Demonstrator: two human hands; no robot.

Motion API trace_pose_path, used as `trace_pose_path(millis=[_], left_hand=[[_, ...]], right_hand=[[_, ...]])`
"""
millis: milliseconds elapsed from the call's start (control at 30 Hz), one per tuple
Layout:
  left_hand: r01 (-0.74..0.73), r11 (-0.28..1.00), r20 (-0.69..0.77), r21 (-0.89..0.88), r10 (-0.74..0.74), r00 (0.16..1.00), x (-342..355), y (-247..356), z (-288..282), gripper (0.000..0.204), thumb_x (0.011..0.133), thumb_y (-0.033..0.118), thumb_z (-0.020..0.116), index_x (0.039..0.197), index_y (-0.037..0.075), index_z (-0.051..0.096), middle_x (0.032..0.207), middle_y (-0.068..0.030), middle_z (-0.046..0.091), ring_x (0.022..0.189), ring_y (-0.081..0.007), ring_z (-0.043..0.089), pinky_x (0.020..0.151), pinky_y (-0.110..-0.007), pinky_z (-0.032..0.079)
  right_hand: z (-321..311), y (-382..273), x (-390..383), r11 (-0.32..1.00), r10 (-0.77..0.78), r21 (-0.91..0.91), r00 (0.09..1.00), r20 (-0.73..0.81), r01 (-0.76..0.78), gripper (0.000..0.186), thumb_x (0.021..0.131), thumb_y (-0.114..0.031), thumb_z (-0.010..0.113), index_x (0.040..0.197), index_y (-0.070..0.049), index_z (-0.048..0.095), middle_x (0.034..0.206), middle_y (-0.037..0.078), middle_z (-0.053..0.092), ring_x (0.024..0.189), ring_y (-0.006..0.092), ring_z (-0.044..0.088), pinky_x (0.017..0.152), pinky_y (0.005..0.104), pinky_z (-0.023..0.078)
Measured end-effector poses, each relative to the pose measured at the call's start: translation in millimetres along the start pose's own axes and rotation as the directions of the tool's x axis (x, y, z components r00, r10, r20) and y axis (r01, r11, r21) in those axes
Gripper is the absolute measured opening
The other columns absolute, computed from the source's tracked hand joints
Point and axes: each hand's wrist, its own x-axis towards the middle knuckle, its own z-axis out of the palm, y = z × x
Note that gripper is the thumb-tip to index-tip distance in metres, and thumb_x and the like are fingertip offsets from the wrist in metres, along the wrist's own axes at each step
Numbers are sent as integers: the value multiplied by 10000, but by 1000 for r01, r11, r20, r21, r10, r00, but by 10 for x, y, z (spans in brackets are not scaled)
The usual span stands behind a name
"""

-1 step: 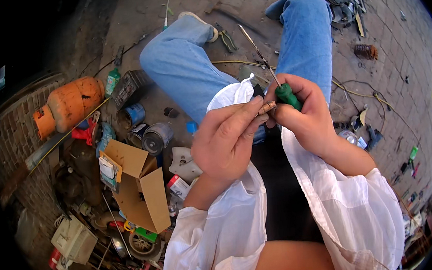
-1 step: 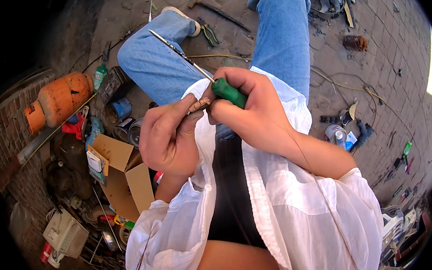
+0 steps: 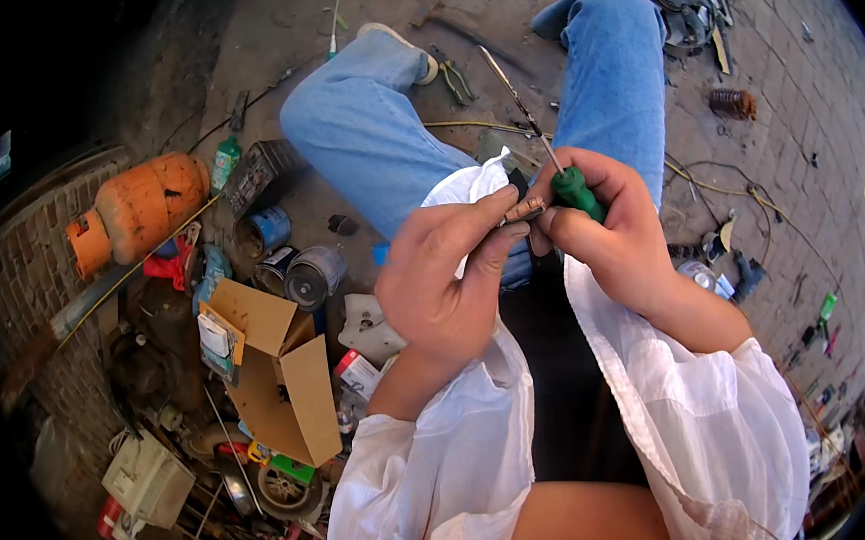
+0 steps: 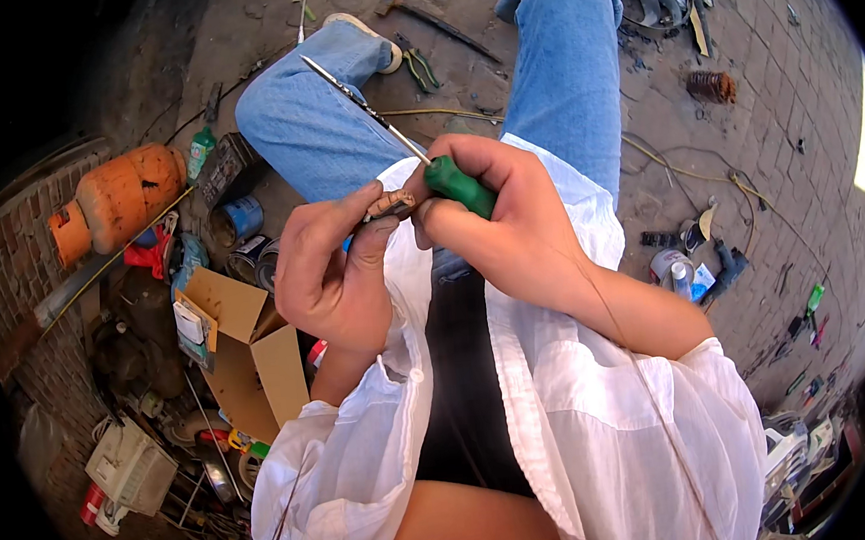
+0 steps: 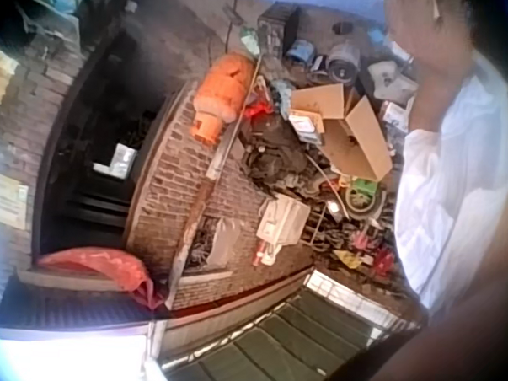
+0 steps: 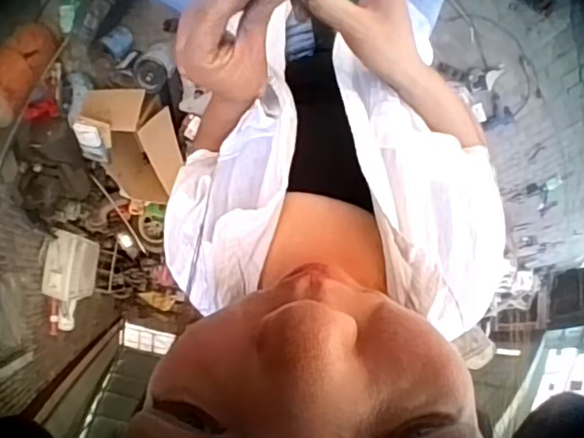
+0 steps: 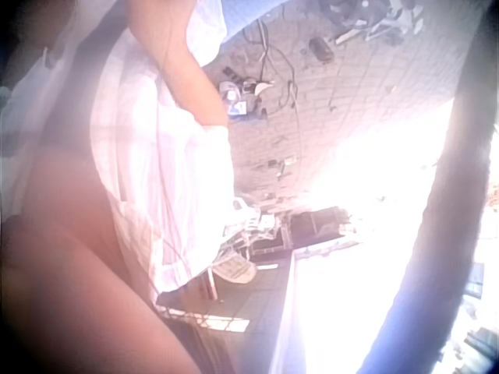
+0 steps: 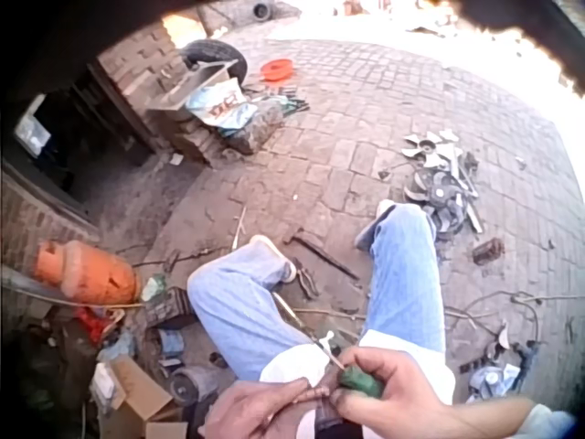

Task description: The person sits on the ground and uses a hammer and screwdriver to repeatedly strike and pry at a small metal lock mechanism. They manipulate the lock with pliers and their hands, attempting to disassemble or adjust it.

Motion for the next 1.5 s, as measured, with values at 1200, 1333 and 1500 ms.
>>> trace_pose_path(millis=[1200,1333,1500], left_hand=[[375,647,154,-664,-372,915,-1,-139,21,389,833,-101,675,1204,-62,564,1122,-128,626,1046,-200,635,909,-313,513],[383,611,147,-693,-400,905,-25,-126,9,360,835,-95,685,1178,-62,579,1081,-119,646,1000,-195,651,899,-315,516],[384,667,192,-639,-345,919,-37,-89,-29,333,816,-101,703,1132,-68,603,1066,-126,655,981,-193,657,890,-321,522]], right_hand=[[17,-20,-1,959,-230,-191,970,-83,211,295,851,-53,735,1115,1,613,978,33,673,905,78,613,789,224,501],[-21,-72,-34,940,-177,-305,983,-43,155,303,824,-63,766,1081,-7,615,958,5,664,828,56,579,714,198,469],[-94,-36,-8,963,-156,-215,987,43,162,273,781,-96,818,972,-19,639,885,-10,662,776,48,559,673,202,453]])
